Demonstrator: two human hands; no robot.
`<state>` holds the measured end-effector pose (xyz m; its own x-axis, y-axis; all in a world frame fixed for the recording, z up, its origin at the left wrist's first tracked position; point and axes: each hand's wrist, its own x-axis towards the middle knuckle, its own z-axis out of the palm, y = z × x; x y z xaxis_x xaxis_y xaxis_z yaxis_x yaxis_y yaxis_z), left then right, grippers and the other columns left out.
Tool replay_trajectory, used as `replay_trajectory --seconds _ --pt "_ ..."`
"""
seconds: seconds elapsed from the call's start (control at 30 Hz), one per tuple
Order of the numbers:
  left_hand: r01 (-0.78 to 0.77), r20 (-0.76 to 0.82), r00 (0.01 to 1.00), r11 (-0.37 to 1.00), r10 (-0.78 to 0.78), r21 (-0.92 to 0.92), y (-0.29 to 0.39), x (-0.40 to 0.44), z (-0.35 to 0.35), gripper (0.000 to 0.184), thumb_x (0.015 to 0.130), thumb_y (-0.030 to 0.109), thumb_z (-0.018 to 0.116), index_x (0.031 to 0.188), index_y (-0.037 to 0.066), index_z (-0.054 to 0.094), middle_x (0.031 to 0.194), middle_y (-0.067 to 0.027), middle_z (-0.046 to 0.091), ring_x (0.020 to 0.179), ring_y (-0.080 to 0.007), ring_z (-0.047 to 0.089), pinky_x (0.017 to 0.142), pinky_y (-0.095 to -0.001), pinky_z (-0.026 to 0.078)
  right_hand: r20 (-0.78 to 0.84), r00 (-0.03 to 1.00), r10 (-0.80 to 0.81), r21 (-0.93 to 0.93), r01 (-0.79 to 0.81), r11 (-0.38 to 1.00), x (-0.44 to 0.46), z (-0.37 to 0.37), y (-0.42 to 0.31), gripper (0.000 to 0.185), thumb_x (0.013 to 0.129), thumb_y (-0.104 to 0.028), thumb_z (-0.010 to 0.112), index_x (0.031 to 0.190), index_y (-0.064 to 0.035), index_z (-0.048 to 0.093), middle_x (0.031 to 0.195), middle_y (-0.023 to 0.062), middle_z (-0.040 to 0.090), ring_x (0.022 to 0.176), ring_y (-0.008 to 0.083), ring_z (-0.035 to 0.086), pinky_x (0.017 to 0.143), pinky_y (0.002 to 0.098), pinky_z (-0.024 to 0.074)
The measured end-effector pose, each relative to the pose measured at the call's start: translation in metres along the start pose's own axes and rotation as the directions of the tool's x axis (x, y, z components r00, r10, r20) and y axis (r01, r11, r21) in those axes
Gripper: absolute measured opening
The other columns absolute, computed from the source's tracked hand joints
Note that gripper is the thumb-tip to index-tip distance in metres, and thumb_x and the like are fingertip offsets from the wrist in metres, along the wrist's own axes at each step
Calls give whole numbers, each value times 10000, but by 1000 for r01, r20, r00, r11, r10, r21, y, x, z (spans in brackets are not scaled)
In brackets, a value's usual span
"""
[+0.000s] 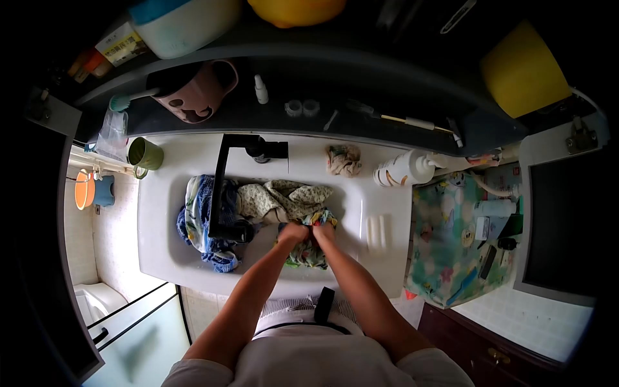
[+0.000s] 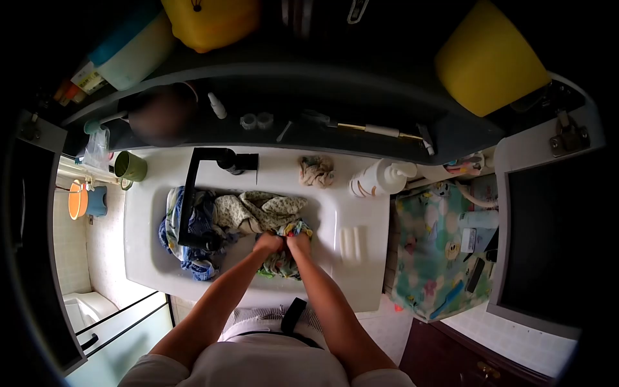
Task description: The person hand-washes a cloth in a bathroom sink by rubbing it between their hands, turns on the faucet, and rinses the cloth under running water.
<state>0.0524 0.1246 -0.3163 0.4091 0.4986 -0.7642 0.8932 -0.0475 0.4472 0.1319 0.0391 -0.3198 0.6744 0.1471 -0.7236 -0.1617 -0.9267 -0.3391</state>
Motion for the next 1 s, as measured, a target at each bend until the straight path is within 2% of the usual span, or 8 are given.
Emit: replay_trajectory --seconds 0.17,0.23,0.27,0.37,0.5,0.67,0.8,1.0 --pt "96 -103 990 995 -96 3 17 -40 -17 370 611 258 556 891 33 642 957 -197 618 931 -311 584 765 -362 456 -129 973 -192 197 215 957 -8 -1 12 512 692 -421 597 973 7 601 941 221 613 874 337 598 731 393 462" --pt "-14 -138 990 981 -14 -195 -3 -45 -21 300 640 227 558 848 26 637 874 -170 630 846 -301 597 754 -370 448 -20 934 -356 459 324 827 -21 -27 33 309 694 -234 646 861 20 590 771 143 602 697 157 564 595 294 433" --pt "-82 -188 982 935 16 -346 -15 -45 -21 292 646 220 561 849 22 630 869 -166 628 828 -312 597 753 -373 446 -278 859 -429 457 511 728 -11 -26 43 336 697 -266 657 875 4 567 768 128 587 706 175 559 619 304 431" --pt "-415 -440 881 728 173 -546 -64 -5 -1 259 661 200 613 821 -3 611 861 -130 612 792 -256 575 689 -351 439 -548 474 -689 -68 796 601 -39 -62 21 438 726 -392 658 944 -53 488 778 100 547 718 238 538 687 344 425" --pt "-8 36 998 675 50 -738 -29 -32 -35 293 697 244 644 838 -11 622 865 -102 610 749 -200 567 662 -328 437 75 833 -548 -360 535 764 -48 -57 -15 422 827 -453 488 954 -53 532 835 150 609 790 331 590 667 413 448" --pt "225 314 943 484 110 -846 -31 -38 -39 423 697 297 685 975 -7 592 921 -116 602 786 -207 577 723 -336 453 474 567 -674 -354 823 444 -101 -30 -7 186 794 -255 515 848 -127 637 815 114 637 758 287 621 675 412 482" --pt "-63 28 992 693 119 -718 -17 -33 -19 742 626 420 759 1156 -17 478 1057 -137 579 923 -232 581 811 -334 450 383 459 -802 -362 873 327 -142 -39 15 186 813 -236 484 847 -127 630 777 124 630 683 311 613 630 429 482" --pt "-205 -226 970 815 93 -543 -2 -44 -10 570 619 392 758 990 -16 613 962 -138 635 907 -255 598 784 -337 449 280 517 -809 -356 838 413 -162 -57 54 179 825 -242 472 864 -114 590 716 129 608 666 321 602 610 447 467"
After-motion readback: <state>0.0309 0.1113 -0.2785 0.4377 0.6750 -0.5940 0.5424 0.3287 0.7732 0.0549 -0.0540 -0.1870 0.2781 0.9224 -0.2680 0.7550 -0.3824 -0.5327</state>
